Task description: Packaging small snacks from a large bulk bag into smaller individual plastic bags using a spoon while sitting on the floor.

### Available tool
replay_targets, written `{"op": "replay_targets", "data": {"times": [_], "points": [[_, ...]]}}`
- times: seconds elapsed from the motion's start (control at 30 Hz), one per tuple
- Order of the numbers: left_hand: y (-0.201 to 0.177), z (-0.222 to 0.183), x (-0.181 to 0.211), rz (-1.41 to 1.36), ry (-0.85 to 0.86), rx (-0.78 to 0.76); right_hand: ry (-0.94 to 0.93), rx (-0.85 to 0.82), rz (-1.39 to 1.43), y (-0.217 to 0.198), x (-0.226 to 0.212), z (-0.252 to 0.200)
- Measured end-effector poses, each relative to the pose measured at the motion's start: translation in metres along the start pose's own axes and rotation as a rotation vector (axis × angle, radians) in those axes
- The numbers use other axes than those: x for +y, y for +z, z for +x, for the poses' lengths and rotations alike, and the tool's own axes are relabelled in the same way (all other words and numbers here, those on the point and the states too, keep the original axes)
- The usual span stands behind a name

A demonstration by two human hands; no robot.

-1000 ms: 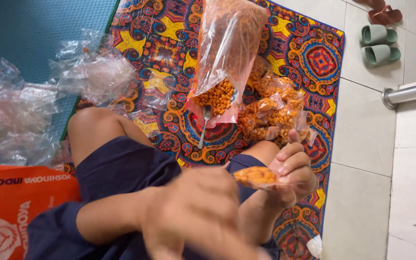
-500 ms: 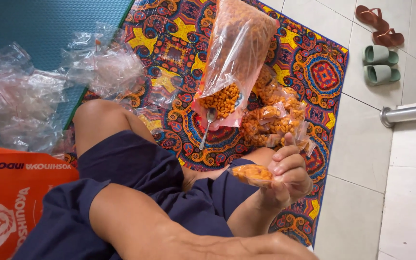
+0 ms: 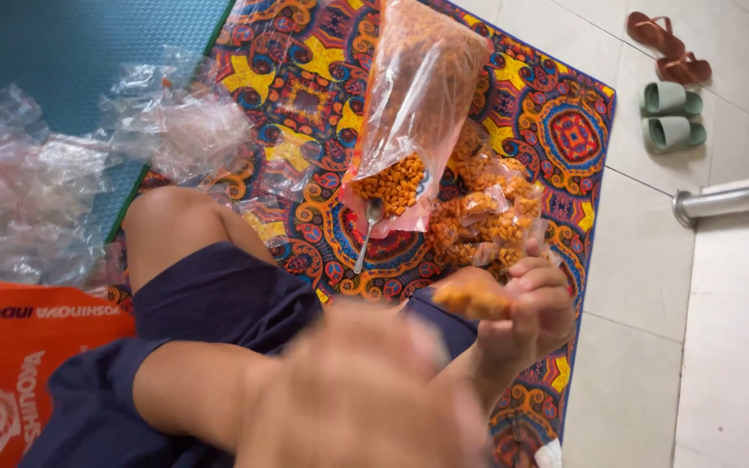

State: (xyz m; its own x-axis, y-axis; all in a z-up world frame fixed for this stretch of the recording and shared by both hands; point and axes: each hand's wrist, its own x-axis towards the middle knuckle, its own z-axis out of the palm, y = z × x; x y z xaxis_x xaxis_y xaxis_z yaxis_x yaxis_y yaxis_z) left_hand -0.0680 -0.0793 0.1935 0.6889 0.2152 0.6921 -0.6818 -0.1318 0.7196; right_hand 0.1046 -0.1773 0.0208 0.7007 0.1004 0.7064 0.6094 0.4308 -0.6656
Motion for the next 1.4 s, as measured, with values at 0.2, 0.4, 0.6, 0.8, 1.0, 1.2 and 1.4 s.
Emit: {"op": "replay_targets", "data": {"times": [0.2, 0.4, 0.6, 0.8, 1.0, 1.2, 1.4], "points": [[-0.159, -0.078, -0.293, 0.797, -0.368, -0.333, 0.319, 0.461, -0.136, -0.018, 0.004, -0.002], [-0.253, -0.285, -0.516, 1.638, -0.79, -0.624, 0.864, 0.567, 0.345, -0.083, 0.064, -0.033], [-0.249, -0.295, -0.516, 1.857, -0.341, -0.205, 1.081, 0.658, 0.454, -0.237, 0.217, -0.092], [-0.274, -0.297, -0.546, 1.406, -1.146, -0.591, 1.006, 0.686, 0.343, -0.229, 0.215, -0.012], [-0.255, -0.247, -0.496, 1.142, -1.281, -0.518, 1.051, 0.7, 0.23, -0.218, 0.22, -0.087], [-0.201, -0.178, -0.396, 0.11, -1.028, -0.032, 1.329, 0.341, 0.4, -0.051, 0.14, -0.109], [-0.155, -0.124, -0.302, -0.394, -0.909, 0.205, 1.323, 0.109, 0.593, 0.029, 0.132, -0.111]]}}
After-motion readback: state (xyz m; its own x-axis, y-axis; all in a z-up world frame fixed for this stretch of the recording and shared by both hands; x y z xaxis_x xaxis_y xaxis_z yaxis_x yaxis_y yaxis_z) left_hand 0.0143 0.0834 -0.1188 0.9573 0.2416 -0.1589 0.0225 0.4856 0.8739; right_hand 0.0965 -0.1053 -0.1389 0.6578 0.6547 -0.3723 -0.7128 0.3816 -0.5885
